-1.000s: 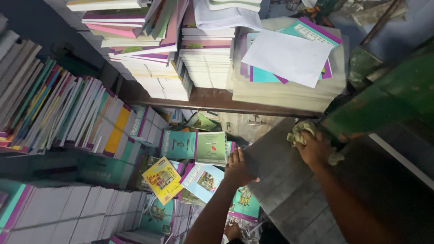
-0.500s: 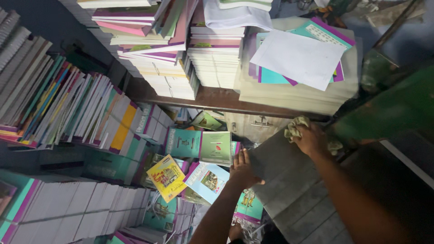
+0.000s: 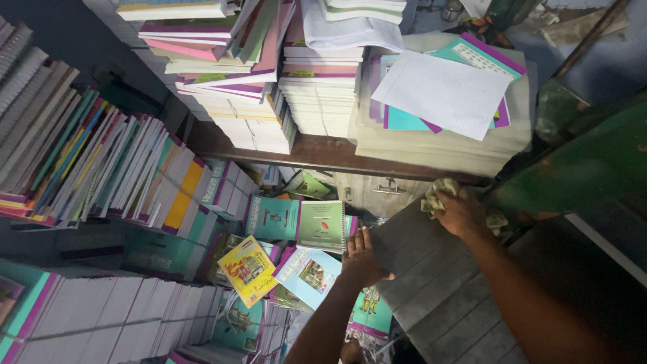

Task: The person wipes the metal surfaces of a green industrial paper-cutting machine with a cloth, cleaning the flat bed, side panels, and the large flywheel. The person moves around the machine to reach different areas while stacks of paper and books are visible nearby.

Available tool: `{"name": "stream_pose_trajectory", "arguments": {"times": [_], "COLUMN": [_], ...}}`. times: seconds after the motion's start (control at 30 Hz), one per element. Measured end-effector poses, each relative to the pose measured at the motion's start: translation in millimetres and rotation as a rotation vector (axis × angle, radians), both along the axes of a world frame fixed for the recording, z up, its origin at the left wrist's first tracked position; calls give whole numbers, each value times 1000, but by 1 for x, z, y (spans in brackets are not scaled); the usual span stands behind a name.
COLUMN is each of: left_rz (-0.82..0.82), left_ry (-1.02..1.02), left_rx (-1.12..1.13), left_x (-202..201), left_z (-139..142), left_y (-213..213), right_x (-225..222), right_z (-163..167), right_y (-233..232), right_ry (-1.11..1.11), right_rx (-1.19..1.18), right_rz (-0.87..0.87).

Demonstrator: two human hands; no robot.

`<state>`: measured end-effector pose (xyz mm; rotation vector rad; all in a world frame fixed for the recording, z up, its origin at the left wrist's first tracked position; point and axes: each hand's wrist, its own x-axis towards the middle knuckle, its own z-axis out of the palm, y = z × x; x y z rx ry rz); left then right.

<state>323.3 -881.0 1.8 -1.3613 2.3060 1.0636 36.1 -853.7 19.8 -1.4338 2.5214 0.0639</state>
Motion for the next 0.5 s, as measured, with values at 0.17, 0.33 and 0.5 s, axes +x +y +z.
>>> {"name": "stream_pose_trajectory", "arguments": {"times": [0.17,0.33,0.5], "left_rz": [2,-15,5], "left_ry": [9,-42,-23], "left_rx": [-33,26,3], "left_x": [1,-1,0], "left_z": [-3,-2,-2], "left_y": [2,-1,1], "right_x": [-4,-7,-2], "right_z": [-11,-15,-10], "right_y": [-6,-9,-4], "right_ry": [34,18,41], "right_rx": [23,85,119], "right_rz": [9,-2,21]}}
